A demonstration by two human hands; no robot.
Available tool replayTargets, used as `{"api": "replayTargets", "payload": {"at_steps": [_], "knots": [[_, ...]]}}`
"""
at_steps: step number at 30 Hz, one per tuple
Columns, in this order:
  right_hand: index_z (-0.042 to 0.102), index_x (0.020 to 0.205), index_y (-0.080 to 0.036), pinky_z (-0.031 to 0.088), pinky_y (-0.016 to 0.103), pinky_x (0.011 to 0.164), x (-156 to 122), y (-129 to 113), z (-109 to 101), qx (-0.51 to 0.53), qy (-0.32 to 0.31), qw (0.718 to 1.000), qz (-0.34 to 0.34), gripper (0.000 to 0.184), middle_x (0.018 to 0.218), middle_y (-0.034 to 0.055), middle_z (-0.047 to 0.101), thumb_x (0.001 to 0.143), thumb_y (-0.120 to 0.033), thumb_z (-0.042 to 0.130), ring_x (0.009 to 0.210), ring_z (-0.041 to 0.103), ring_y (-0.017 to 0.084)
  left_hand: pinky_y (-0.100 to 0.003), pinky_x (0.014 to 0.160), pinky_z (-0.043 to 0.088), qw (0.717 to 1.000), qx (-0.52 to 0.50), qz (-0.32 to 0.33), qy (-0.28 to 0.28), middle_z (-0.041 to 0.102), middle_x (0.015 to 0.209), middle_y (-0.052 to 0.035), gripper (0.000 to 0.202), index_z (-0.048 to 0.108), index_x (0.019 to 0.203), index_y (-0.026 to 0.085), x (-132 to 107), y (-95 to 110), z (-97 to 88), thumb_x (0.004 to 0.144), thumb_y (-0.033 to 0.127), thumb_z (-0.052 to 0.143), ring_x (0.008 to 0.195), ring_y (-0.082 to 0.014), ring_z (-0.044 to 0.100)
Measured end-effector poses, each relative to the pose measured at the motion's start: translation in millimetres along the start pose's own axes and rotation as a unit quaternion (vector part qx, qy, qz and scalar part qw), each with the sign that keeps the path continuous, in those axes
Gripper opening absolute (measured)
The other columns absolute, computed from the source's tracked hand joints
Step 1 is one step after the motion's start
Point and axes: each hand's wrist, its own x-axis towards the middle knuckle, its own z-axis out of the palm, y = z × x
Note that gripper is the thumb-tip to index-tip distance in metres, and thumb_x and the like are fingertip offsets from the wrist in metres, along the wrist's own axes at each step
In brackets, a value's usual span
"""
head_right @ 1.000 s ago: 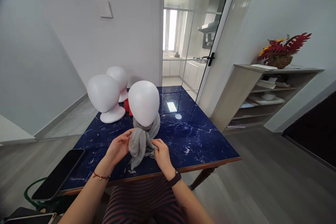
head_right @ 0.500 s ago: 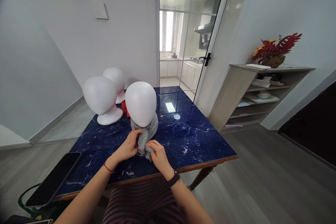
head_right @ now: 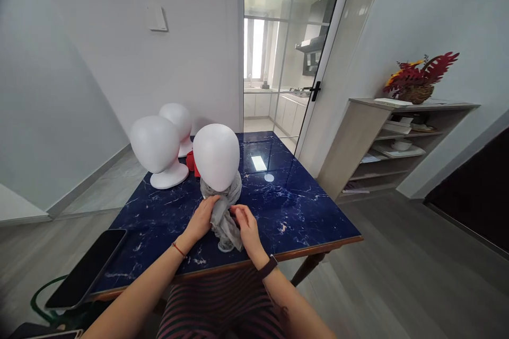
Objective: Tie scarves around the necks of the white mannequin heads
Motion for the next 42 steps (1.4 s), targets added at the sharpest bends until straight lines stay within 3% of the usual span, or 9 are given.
{"api": "replayTargets", "payload": {"at_steps": [3, 7, 11, 18, 27, 33, 37, 42], "knots": [[0.056, 0.101, -0.023, 0.047, 0.031, 0.084, 13, 7, 7, 0.141, 0.063, 0.98, 0.129, 0.027, 0.111, 0.0061, 0.062, 0.078, -0.036, 0.058, 0.102, 0.059, 0.018, -0.038, 0.095, 0.04, 0.997, -0.058, -0.042, 0.043, 0.053, 0.119, -0.0107, 0.049, 0.042, 0.122, 0.018, -3, 0, 3.7, 0.075, 0.006, 0.047, 0.111, -0.021, 0.05], [0.058, 0.082, -0.017, 0.049, 0.029, 0.075, 36, 10, 17, 0.228, 0.007, 0.94, 0.255, 0.012, 0.083, 0.0061, 0.067, 0.071, -0.014, 0.054, 0.08, 0.063, 0.017, -0.035, 0.091, 0.042, 0.993, -0.083, -0.037, 0.07, 0.054, 0.11, -0.009, 0.036, 0.049, 0.107, 0.018, -3, 2, 1.7, 0.074, 0.005, 0.046, 0.102, -0.0188, 0.053], [0.057, 0.07, -0.016, 0.048, 0.03, 0.066, 48, 10, 20, 0.246, -0.008, 0.919, 0.307, 0.012, 0.063, 0.0027, 0.063, 0.075, -0.014, 0.047, 0.057, 0.058, 0.015, -0.035, 0.091, 0.042, 0.996, -0.057, -0.002, 0.067, 0.053, 0.112, -0.0104, 0.037, 0.054, 0.102, 0.017, -3, 1, -2.2, 0.07, 0.001, 0.044, 0.106, -0.0202, 0.051], [0.057, 0.069, -0.017, 0.046, 0.025, 0.061, 51, 10, 16, 0.279, -0.013, 0.906, 0.318, 0.015, 0.058, -0.0013, 0.061, 0.08, -0.013, 0.047, 0.052, 0.053, 0.012, -0.043, 0.099, 0.033, 0.999, 0.032, 0.032, 0.029, 0.056, 0.112, -0.0103, 0.048, 0.053, 0.107, 0.016, -3, 2, -4.5, 0.065, -0.001, 0.042, 0.111, -0.0234, 0.046], [0.06, 0.077, -0.019, 0.052, 0.027, 0.07, 65, 14, 6, 0.334, -0.027, 0.905, 0.262, 0.019, 0.066, 0.0008, 0.066, 0.081, -0.009, 0.044, 0.068, 0.063, 0.015, -0.041, 0.095, 0.034, 0.997, 0.065, 0.008, 0.028, 0.057, 0.109, -0.0124, 0.052, 0.049, 0.113, 0.013, -1, 3, 4.1, 0.066, -0.004, 0.036, 0.106, -0.0234, 0.048], [0.06, 0.082, -0.015, 0.054, 0.03, 0.07, 64, 10, 12, 0.342, -0.048, 0.887, 0.308, 0.022, 0.07, 0.004, 0.068, 0.083, -0.007, 0.039, 0.07, 0.066, 0.017, -0.041, 0.095, 0.035, 0.997, 0.074, -0.006, 0.022, 0.056, 0.108, -0.0122, 0.048, 0.048, 0.112, 0.014, -1, 5, 3.6, 0.068, -0.003, 0.036, 0.107, -0.0235, 0.047], [0.059, 0.079, -0.016, 0.054, 0.03, 0.072, 60, 5, 12, 0.314, -0.049, 0.897, 0.307, 0.019, 0.07, 0.0035, 0.068, 0.084, -0.013, 0.041, 0.073, 0.067, 0.017, -0.043, 0.098, 0.033, 0.997, 0.076, -0.009, 0.012, 0.055, 0.113, -0.013, 0.048, 0.046, 0.116, 0.013, -1, 8, 0.5, 0.069, 0.003, 0.044, 0.11, -0.0251, 0.045], [0.062, 0.082, -0.018, 0.052, 0.033, 0.074, 58, 6, 11, 0.263, -0.069, 0.927, 0.257, 0.017, 0.074, 0.0037, 0.07, 0.08, -0.022, 0.045, 0.078, 0.066, 0.019, -0.042, 0.095, 0.035, 0.995, 0.093, -0.023, -0.005, 0.053, 0.119, -0.0143, 0.056, 0.042, 0.126, 0.013, -2, 7, 2.2, 0.071, 0.006, 0.048, 0.114, -0.027, 0.042]]}}
